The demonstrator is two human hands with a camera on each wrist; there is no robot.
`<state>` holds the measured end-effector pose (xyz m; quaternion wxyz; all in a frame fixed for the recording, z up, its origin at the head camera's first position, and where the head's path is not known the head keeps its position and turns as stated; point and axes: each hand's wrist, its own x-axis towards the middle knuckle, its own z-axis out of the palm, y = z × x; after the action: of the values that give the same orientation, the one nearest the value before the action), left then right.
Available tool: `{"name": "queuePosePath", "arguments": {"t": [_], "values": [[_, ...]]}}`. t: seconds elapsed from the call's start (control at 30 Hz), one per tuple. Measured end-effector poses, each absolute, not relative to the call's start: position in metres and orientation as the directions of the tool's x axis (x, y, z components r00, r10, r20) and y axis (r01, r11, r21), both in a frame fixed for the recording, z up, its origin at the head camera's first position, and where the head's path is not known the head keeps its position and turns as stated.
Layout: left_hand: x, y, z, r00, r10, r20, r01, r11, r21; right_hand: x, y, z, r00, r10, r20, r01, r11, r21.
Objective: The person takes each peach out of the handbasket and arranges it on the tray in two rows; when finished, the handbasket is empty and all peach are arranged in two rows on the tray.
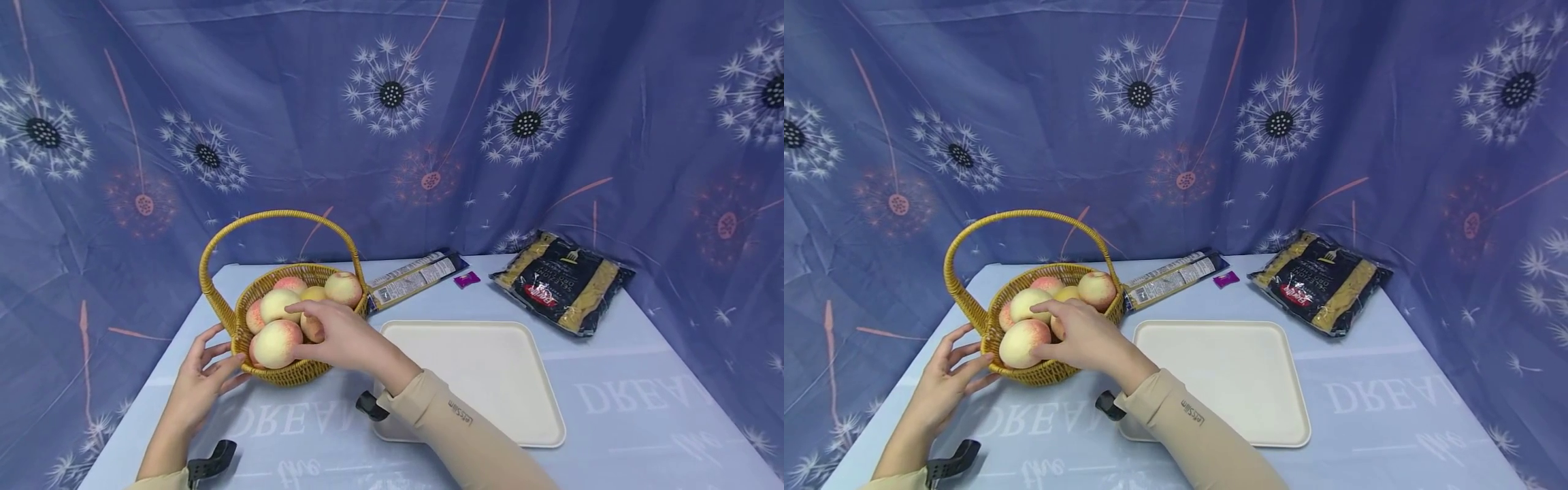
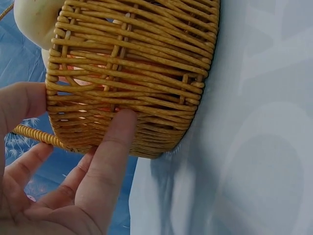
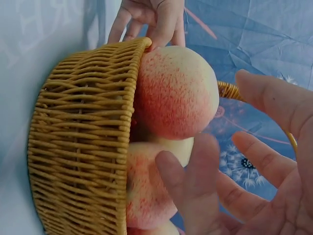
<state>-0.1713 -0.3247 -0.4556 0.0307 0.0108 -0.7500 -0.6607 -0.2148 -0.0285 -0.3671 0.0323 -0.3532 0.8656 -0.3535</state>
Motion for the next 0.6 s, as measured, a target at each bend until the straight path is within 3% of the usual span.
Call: {"name": "queuePosePath", "arguments": {"t": [0.27,0.6], "values": [[-0.169,-0.322,-0.453,-0.997,-0.072,-0.005,-0.017,0.167,0.986,-0.220,-0.042,-0.366,-0.746,-0.654,0.125,-0.545,0.491,-0.680],[-0.170,-0.320,-0.453,-0.994,-0.101,-0.039,-0.056,0.170,0.984,-0.223,-0.055,-0.371,-0.748,-0.655,0.108,-0.551,0.523,-0.651]]}}
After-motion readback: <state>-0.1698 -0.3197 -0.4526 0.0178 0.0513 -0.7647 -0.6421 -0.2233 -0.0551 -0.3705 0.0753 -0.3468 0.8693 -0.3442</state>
